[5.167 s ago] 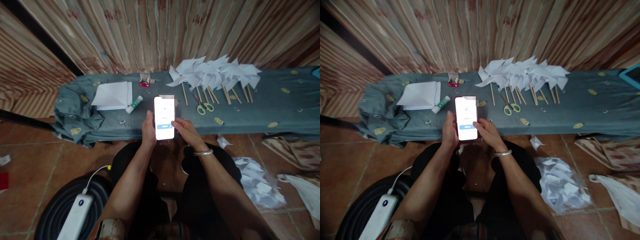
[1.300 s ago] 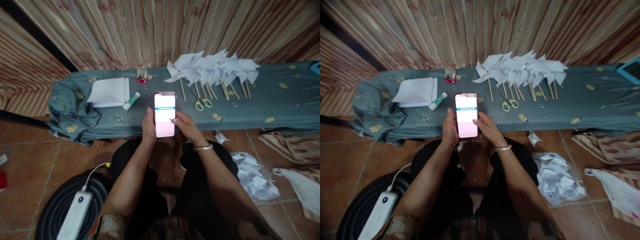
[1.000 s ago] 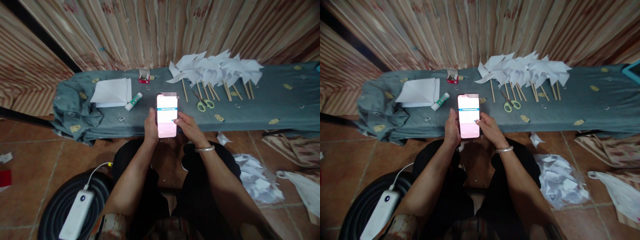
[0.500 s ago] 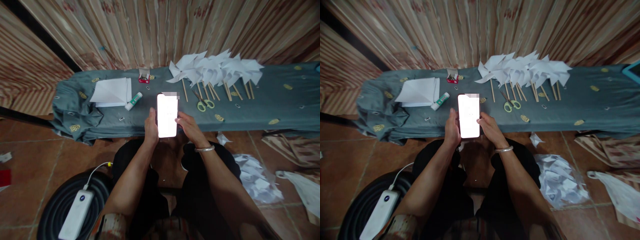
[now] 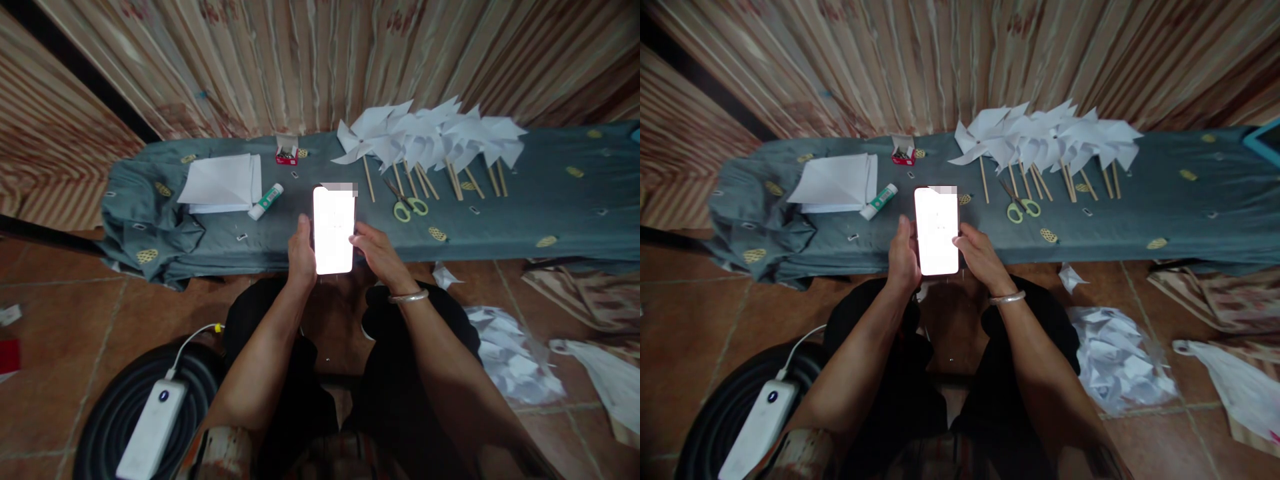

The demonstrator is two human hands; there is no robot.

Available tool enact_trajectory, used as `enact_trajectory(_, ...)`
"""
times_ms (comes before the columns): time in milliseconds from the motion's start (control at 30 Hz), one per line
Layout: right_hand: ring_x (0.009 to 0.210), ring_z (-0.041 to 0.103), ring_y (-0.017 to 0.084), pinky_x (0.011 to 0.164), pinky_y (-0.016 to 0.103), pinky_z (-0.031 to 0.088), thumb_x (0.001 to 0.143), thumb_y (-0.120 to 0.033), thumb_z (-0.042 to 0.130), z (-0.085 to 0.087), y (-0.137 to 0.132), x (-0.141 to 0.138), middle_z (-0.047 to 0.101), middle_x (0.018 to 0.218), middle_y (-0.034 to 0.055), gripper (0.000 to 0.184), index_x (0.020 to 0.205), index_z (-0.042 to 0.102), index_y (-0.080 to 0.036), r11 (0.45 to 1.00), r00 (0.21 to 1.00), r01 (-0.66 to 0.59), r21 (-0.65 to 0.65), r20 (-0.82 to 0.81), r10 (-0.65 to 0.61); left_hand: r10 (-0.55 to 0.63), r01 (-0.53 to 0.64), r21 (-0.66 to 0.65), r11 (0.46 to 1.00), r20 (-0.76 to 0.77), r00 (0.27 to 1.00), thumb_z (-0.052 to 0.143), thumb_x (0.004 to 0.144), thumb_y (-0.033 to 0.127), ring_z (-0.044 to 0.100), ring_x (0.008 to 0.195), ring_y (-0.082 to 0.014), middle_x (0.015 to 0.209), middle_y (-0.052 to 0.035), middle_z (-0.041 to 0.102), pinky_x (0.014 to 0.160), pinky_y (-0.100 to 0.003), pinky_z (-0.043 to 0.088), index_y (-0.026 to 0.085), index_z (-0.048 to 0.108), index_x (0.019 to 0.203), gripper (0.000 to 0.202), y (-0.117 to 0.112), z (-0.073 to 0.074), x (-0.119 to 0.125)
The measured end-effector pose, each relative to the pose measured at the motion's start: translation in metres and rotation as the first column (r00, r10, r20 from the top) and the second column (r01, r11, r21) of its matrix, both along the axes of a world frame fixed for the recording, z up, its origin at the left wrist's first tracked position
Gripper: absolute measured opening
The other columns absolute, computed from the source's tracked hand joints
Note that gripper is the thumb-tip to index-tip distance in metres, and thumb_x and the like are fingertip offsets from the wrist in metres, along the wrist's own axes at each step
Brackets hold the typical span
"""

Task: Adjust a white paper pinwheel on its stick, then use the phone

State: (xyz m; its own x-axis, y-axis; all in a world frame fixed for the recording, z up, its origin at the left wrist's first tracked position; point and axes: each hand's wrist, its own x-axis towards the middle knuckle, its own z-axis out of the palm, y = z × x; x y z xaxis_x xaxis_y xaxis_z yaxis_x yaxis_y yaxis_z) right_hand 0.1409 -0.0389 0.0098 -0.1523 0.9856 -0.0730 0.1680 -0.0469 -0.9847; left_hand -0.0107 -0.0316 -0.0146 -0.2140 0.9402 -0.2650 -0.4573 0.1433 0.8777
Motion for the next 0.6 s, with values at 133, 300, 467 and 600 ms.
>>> enact_trajectory(133, 0.076, 0.049, 0.02, 0.071, 0.035, 0.036, 0.081, -0.04, 0.057, -0.0002, 0.0002, -0.0001, 0.058, 0.075, -0.0014, 0.016, 0.075, 0.056, -0.025, 1.0, 1.0, 0.006, -0.012, 0.002, -0.006, 0.005, -0.005, -0.005, 1.0, 0.003, 1.0, 0.067, 0.077, 0.089, 0.082, 0.103, -0.036, 0.086, -0.012, 0.085, 0.081, -0.041, 0.064, 0.018, 0.08, 0.096, 0.074, -0.0001, 0.0006, 0.0005)
enact_trajectory(300, 0.075, 0.048, 0.02, 0.071, 0.035, 0.036, 0.083, -0.037, 0.057, -0.0015, 0.0003, 0.0002, 0.057, 0.074, -0.0016, 0.014, 0.075, 0.055, -0.026, 1.0, 1.0, -0.001, -0.02, 0.006, 0.001, 0.012, -0.012, -0.002, 1.0, 0.011, 1.0, 0.068, 0.077, 0.088, 0.081, 0.112, -0.0382, 0.091, -0.0136, 0.085, 0.085, -0.043, 0.065, 0.02, 0.079, 0.095, 0.072, -0.0008, 0.0025, 0.0011)
enact_trajectory(467, 0.073, 0.046, 0.019, 0.069, 0.035, 0.036, 0.085, -0.036, 0.058, -0.0012, 0.0002, -0.0001, 0.053, 0.07, -0.0024, 0.017, 0.073, 0.051, -0.026, 1.0, 1.0, -0.002, -0.009, 0.012, 0.002, 0.02, -0.02, 0.0, 1.0, 0.006, 1.0, 0.069, 0.077, 0.088, 0.081, 0.108, -0.0372, 0.087, -0.0123, 0.084, 0.084, -0.042, 0.064, 0.019, 0.078, 0.093, 0.071, -0.0007, 0.0026, 0.0011)
enact_trajectory(600, 0.072, 0.047, 0.018, 0.07, 0.034, 0.037, 0.084, -0.038, 0.057, 0.0002, 0.0004, -0.0007, 0.055, 0.071, -0.0028, 0.015, 0.076, 0.055, -0.025, 1.0, 1.0, -0.008, 0.002, 0.027, 0.008, 0.018, -0.018, 0.018, 1.0, -0.023, 1.0, 0.066, 0.078, 0.089, 0.082, 0.096, -0.0322, 0.083, -0.0105, 0.083, 0.079, -0.039, 0.063, 0.018, 0.078, 0.093, 0.074, 0.0008, -0.0018, 0.0008)
